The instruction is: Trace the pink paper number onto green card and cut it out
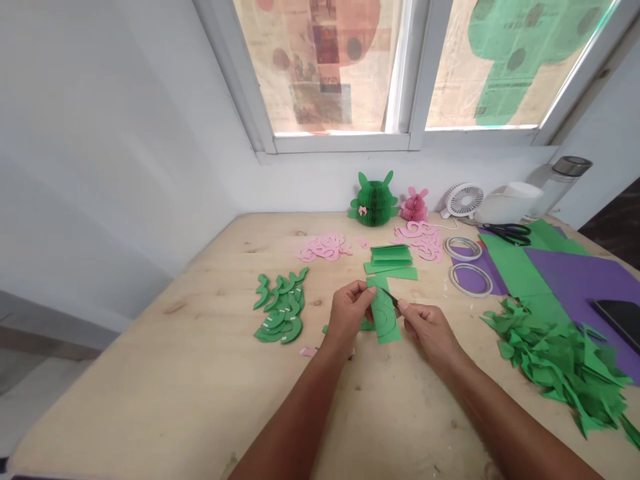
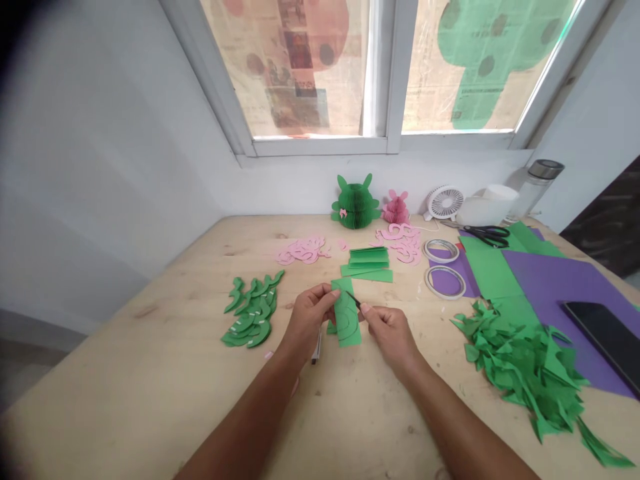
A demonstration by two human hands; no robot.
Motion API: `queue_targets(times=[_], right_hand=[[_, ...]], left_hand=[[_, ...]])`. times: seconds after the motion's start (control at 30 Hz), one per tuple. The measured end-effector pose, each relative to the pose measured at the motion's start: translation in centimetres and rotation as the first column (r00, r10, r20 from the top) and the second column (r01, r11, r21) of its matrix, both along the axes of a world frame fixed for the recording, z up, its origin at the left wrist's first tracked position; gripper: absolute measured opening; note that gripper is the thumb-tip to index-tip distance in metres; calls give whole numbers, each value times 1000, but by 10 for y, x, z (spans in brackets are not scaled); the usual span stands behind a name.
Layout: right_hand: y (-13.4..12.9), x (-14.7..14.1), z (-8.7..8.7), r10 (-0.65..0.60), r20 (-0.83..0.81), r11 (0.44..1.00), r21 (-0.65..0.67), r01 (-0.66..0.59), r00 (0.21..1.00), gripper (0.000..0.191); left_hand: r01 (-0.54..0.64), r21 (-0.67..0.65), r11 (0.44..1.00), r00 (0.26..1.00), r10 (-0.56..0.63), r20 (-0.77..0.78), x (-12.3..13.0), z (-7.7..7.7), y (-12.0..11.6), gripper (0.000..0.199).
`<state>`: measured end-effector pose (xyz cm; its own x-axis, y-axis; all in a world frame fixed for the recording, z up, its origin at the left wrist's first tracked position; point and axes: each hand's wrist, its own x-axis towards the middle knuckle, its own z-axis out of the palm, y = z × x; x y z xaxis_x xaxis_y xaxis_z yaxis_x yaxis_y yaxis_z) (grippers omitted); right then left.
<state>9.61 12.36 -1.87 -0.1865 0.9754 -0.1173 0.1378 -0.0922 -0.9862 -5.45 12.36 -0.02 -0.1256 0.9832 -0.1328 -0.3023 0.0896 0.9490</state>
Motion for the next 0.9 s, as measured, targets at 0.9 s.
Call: queue_targets(times=[0.9], right_hand=[[-1, 0, -1, 9, -25, 999, -31, -10, 1000, 53]], left_hand=[[32, -50, 998, 999, -31, 18, 1, -3, 0, 24]])
